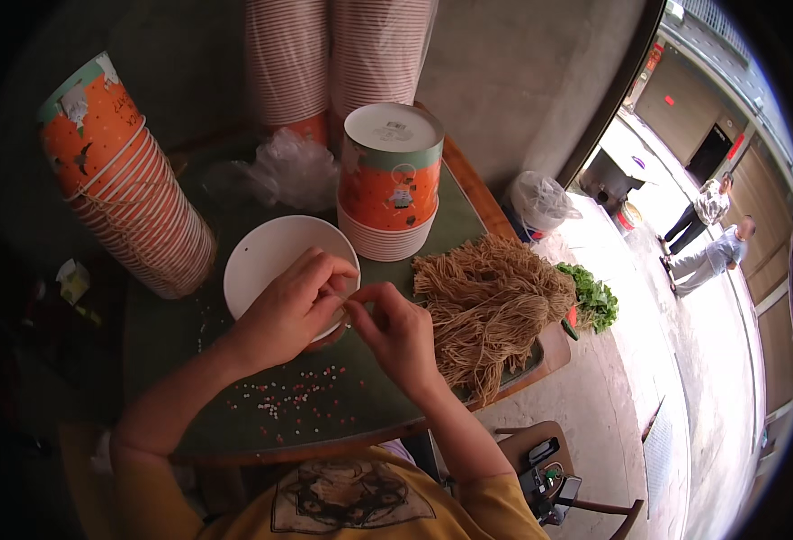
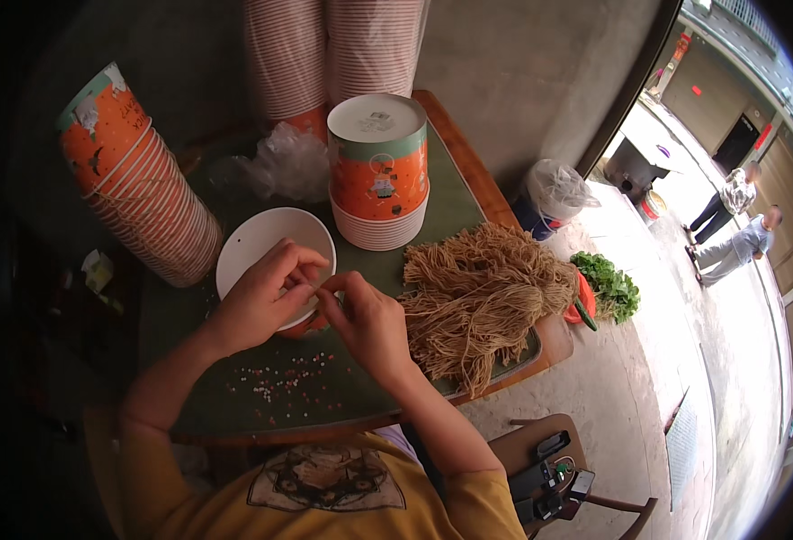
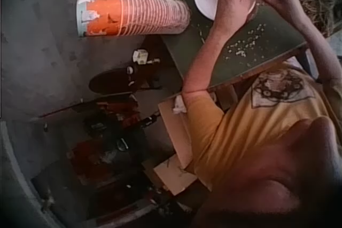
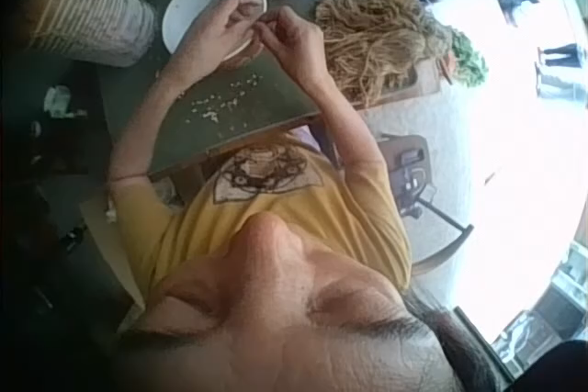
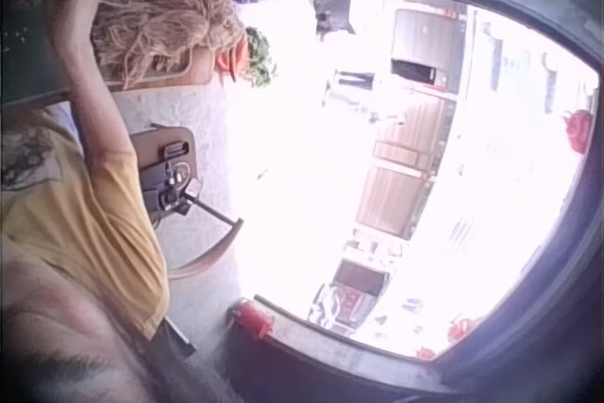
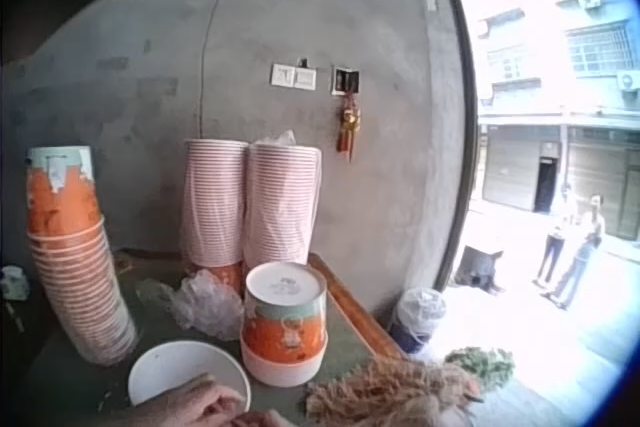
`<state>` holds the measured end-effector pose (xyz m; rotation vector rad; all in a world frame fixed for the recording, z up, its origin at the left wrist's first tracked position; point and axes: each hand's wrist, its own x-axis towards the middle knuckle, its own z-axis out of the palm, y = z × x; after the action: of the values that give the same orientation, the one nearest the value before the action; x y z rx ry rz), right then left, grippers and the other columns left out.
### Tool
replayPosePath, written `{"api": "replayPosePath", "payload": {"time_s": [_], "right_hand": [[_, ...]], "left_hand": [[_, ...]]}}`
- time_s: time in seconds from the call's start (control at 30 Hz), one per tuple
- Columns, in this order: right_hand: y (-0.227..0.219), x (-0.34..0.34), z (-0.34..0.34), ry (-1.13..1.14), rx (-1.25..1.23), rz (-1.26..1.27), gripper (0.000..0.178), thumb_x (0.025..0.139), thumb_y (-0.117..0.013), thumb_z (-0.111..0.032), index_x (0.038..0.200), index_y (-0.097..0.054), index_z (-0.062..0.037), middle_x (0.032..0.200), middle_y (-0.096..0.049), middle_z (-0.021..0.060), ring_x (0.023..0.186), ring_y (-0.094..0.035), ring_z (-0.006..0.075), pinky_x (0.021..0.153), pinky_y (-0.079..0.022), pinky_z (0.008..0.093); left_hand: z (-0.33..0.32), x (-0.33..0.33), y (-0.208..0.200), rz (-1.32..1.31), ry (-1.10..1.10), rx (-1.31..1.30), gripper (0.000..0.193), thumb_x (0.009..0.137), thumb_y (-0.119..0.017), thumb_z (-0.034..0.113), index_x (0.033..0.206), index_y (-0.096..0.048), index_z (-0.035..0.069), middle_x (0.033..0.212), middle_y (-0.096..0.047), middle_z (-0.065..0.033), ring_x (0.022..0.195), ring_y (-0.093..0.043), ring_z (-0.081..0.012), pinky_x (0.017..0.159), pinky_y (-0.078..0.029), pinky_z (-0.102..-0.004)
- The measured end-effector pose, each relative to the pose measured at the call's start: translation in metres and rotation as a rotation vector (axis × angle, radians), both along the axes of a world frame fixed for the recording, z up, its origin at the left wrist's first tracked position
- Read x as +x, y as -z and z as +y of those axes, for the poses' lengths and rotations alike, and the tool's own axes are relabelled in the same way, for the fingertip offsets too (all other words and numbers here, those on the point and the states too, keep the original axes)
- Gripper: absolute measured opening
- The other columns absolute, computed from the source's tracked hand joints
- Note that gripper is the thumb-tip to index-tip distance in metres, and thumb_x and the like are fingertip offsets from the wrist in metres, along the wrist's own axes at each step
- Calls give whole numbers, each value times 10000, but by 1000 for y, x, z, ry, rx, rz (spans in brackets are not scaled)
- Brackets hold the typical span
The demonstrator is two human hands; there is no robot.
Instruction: Thread string through pre-punched holes in paper buckets to attach handles or decorations.
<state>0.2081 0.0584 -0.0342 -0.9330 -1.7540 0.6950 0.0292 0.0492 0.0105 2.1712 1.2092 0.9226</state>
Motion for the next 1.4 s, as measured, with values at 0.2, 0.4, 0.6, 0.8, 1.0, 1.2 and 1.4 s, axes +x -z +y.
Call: {"api": "replayPosePath", "payload": {"time_s": [0.2,0.4,0.6,0.8,1.0,1.2,1.4], "right_hand": [[7,-2,-1,-36,-158,113,114,867,-682,-81,920,-588,-45,597,-499,-19,536,-428,40,502,-375,223],[3,-1,-2,-54,-162,122,109,875,-665,-82,931,-581,-43,636,-525,-20,564,-449,31,520,-385,214],[-4,-1,1,-21,-83,-109,100,884,-642,-79,947,-585,-27,649,-543,-19,585,-474,30,550,-410,205],[6,-4,0,-136,-331,232,83,903,-618,-68,938,-567,-12,705,-579,-29,633,-501,17,589,-428,191],[5,-8,-3,-94,-279,183,95,906,-627,-69,939,-558,-12,708,-580,-25,639,-506,18,590,-427,186],[7,-6,-1,-24,-163,54,118,888,-641,-85,933,-544,-35,669,-604,66,557,-589,129,542,-470,268],[4,-5,-4,-57,-205,67,98,898,-641,-69,937,-564,-22,681,-576,-2,618,-515,36,578,-440,206]], "left_hand": [[0,0,2,-3,22,-79,196,866,-555,-60,1051,-557,3,1065,-457,-79,868,-584,-153,776,-502,-290],[2,-1,9,36,10,-34,171,847,-557,-84,996,-537,-3,1059,-460,-85,880,-593,-159,764,-511,-281],[2,0,3,5,35,25,269,827,-566,-96,1066,-514,15,1061,-459,-88,860,-591,-156,748,-512,-281],[3,-2,4,29,28,31,235,835,-571,-51,1052,-527,28,1028,-467,-91,818,-577,-193,709,-500,-324],[0,-5,1,57,-30,-18,241,835,-576,-33,1066,-539,28,1056,-469,-96,879,-600,-218,735,-507,-341],[-14,2,-5,84,-89,56,213,858,-614,33,1065,-563,32,1011,-526,-104,871,-615,-277,752,-520,-380],[-17,2,1,-1,-169,-97,255,892,-615,73,1134,-562,16,948,-605,-97,850,-632,-217,725,-519,-335]]}}
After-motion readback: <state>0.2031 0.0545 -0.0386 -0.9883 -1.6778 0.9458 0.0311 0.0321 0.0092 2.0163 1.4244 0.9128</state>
